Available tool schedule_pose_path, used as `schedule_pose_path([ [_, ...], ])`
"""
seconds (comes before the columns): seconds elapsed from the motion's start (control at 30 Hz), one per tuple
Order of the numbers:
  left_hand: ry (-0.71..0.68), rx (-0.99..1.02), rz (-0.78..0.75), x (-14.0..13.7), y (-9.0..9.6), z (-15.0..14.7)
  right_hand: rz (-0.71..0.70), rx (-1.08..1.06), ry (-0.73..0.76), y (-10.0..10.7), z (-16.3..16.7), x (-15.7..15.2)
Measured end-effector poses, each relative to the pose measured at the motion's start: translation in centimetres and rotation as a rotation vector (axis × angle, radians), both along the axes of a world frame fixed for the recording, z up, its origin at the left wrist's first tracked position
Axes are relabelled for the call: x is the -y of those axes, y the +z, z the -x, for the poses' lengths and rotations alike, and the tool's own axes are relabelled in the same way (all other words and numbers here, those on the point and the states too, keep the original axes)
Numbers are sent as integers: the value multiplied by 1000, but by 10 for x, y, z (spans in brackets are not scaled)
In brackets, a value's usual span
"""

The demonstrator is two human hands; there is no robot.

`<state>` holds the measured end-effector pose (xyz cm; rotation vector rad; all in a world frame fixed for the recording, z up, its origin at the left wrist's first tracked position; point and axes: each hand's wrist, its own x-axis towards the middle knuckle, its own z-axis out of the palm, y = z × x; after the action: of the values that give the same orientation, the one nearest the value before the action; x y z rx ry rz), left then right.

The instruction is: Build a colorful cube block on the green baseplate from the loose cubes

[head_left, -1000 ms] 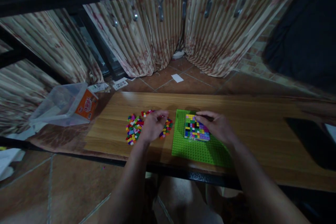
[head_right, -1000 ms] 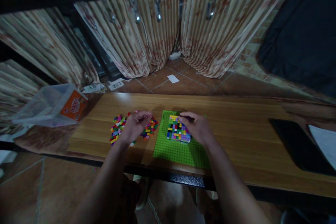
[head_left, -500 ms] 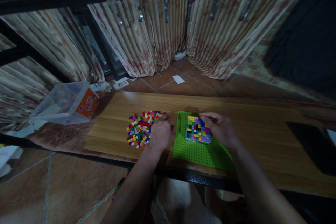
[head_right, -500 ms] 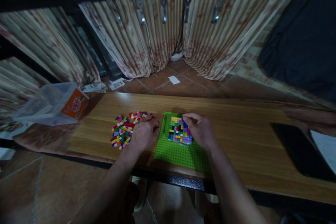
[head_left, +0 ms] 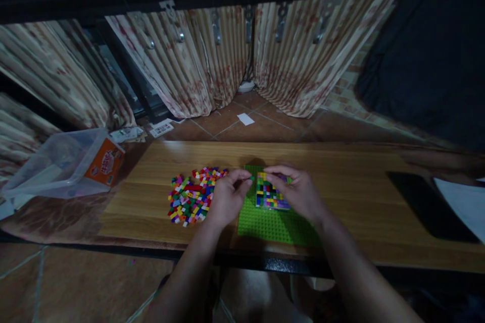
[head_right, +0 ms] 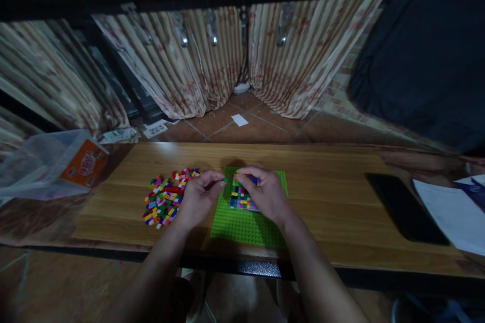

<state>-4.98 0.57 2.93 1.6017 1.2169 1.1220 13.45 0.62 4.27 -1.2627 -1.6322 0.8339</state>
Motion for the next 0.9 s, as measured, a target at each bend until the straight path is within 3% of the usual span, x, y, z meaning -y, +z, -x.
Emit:
schedule_pose_path([
  [0.13, -40, 244, 97, 0, 0, -12, -83, 12, 116, 4, 9, 2],
  [0.33, -19, 331, 163, 2, 1, -20, -102, 10, 79, 3, 11, 3],
  [0.43, -5, 291, 157, 2, 1, -21, -87, 18, 53, 3, 7, 3],
  [0.6, 103, 103, 15, -1, -7, -16, -63, 53, -96, -3, -19, -5],
  [0.73, 112, 20, 10, -1, -12, -13, 0, 142, -71, -9, -33, -8],
  [0.9, 42, -34, 66, 3, -9, -20, 44, 188, -39, -12, -26, -7],
])
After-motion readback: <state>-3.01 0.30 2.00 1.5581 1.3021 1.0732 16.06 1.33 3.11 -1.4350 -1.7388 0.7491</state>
